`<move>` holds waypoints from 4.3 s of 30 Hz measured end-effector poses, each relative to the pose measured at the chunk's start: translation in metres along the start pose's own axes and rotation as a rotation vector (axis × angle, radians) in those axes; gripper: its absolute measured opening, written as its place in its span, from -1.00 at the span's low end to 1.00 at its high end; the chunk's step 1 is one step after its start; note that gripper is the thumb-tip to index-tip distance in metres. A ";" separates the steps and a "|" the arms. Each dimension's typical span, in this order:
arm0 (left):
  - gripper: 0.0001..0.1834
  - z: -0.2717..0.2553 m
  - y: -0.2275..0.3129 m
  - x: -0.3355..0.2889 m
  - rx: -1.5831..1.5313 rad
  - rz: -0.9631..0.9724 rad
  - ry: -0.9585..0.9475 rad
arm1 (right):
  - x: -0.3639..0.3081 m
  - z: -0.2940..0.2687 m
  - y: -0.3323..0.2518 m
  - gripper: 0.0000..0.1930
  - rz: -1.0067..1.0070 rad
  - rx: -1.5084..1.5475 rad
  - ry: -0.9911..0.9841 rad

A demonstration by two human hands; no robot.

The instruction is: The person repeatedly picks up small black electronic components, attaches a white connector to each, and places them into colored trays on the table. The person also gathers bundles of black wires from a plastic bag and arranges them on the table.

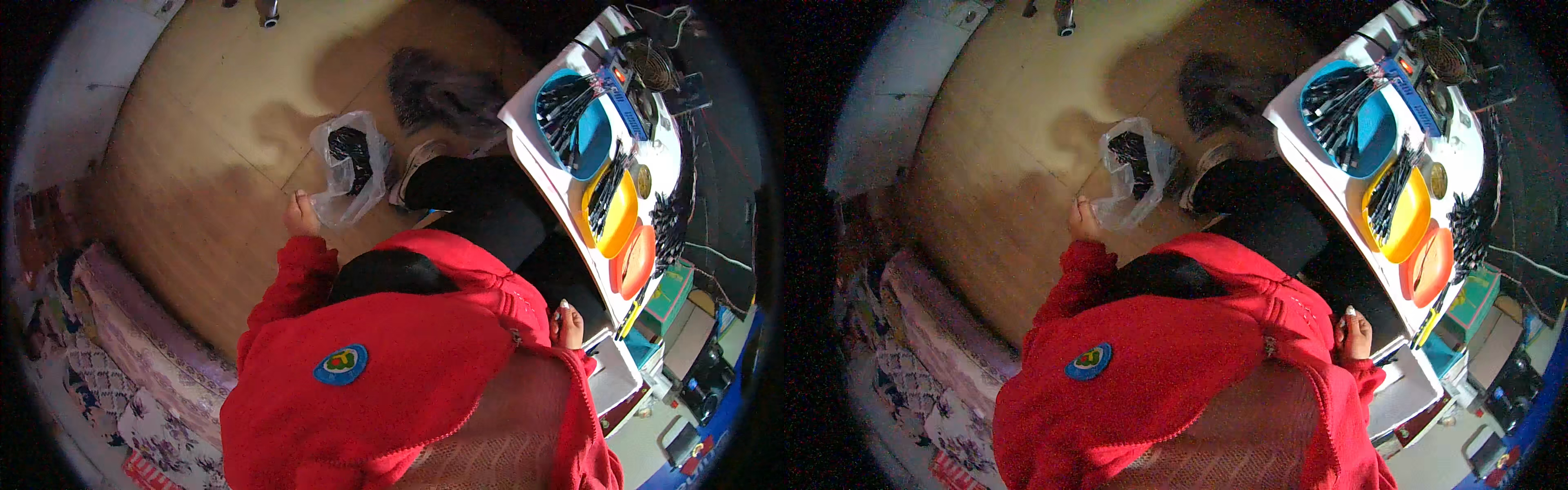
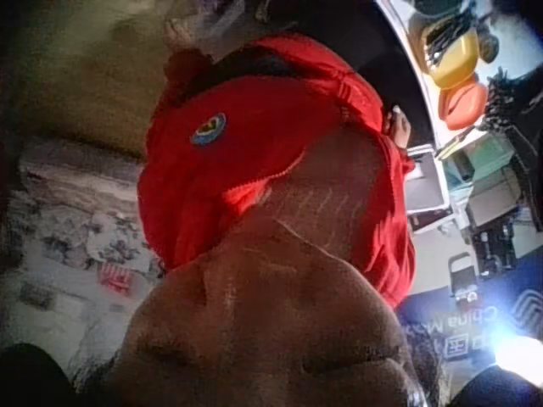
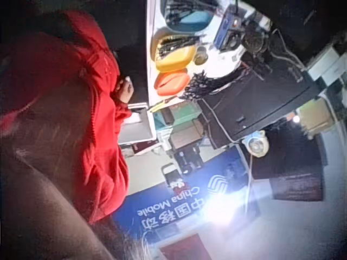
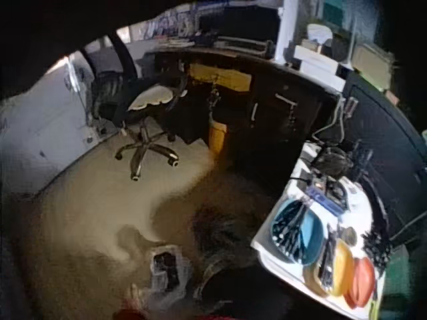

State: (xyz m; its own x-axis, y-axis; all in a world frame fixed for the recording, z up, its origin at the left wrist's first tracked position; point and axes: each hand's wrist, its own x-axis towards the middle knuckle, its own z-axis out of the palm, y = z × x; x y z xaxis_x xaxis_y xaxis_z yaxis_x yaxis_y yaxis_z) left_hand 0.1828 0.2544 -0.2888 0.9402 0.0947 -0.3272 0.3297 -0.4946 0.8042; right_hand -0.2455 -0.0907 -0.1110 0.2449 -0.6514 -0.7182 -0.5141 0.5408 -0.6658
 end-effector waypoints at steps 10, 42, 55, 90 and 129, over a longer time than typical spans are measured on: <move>-0.89 0.050 0.066 -0.033 -0.008 0.678 -0.447 | 0.006 0.019 -0.014 -0.68 0.043 -0.144 0.137; -0.64 0.187 -0.089 0.192 1.132 0.571 -0.512 | 0.003 0.038 -0.026 -0.70 0.048 -0.254 0.160; -0.63 0.186 -0.087 0.191 1.148 0.632 -0.519 | 0.006 0.039 -0.025 -0.73 0.129 -0.271 0.189; -0.59 0.181 -0.125 0.159 0.883 1.086 -0.357 | 0.009 0.037 -0.018 -0.72 0.042 -0.312 0.145; -0.48 0.232 -0.059 0.130 1.199 0.732 -0.749 | 0.013 0.050 -0.023 -0.71 -0.022 -0.402 0.121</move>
State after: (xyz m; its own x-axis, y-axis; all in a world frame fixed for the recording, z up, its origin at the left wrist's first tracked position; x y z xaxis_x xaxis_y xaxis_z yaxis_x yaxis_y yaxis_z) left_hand 0.2655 0.0953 -0.4937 0.4860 -0.7075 -0.5131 -0.7507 -0.6386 0.1694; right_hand -0.1893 -0.0847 -0.1149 0.1735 -0.7313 -0.6597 -0.7953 0.2910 -0.5318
